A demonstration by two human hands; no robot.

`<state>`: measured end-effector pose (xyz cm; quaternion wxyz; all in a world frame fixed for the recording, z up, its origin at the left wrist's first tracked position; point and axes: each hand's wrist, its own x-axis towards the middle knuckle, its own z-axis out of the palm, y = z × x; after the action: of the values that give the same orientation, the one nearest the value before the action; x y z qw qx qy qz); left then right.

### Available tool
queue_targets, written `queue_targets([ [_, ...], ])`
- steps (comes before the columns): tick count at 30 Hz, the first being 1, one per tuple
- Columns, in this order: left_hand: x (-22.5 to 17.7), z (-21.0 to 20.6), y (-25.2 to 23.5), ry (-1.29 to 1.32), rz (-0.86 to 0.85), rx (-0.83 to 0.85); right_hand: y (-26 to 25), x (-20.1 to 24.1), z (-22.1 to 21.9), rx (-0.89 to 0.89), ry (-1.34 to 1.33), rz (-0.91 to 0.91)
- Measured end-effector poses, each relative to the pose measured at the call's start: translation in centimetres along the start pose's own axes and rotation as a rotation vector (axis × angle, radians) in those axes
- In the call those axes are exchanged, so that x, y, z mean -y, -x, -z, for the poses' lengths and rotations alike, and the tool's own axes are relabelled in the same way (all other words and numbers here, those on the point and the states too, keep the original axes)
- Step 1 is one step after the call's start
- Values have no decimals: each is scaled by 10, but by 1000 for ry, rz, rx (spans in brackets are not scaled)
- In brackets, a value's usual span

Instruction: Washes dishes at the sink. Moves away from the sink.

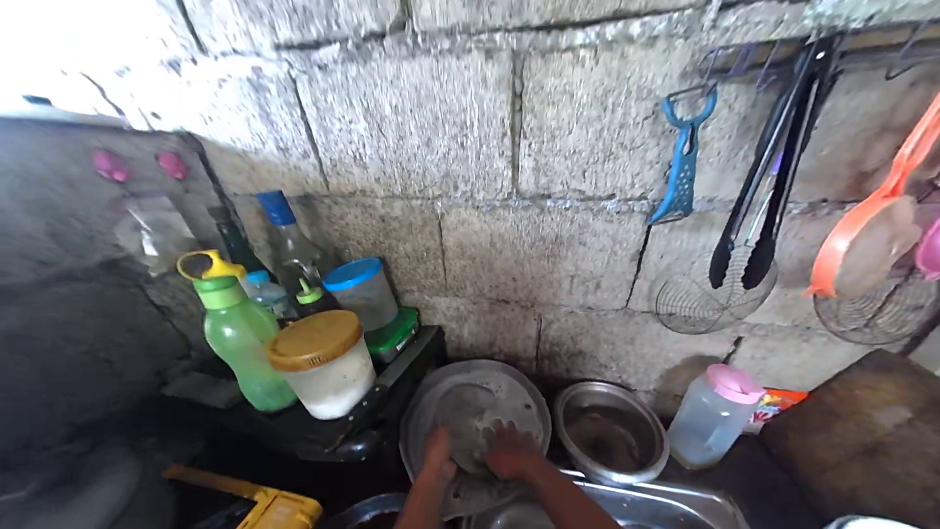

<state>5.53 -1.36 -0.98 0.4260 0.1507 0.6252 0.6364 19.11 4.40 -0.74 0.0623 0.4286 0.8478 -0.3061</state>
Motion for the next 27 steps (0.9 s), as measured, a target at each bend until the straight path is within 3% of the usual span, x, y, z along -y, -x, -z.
queue_targets([
  [3, 16, 1, -8, 65, 109, 6, -25, 5, -4, 66, -84, -152],
  [8, 19, 0, -11, 67, 139, 28, -65, 7, -32, -10, -227, 155],
  [11, 20, 0, -7, 99, 162, 2, -56, 6, -18, 43, -216, -23],
  [16, 19, -2, -10, 114, 151, 15, -64, 4, -28, -133, -161, 146],
  [19, 16, -3, -2, 94, 152, 34, -58, 11, -20, -127, -244, 9],
  [20, 15, -4, -2, 89, 148, 39, -60, 14, -24, -127, -253, 47],
  [23, 12, 0, -7, 43, 93, 4, -39, 26, -36, -79, -390, 407],
  [27, 4, 10, -11, 32, -20, -97, 6, 13, -20, 226, -269, 480],
])
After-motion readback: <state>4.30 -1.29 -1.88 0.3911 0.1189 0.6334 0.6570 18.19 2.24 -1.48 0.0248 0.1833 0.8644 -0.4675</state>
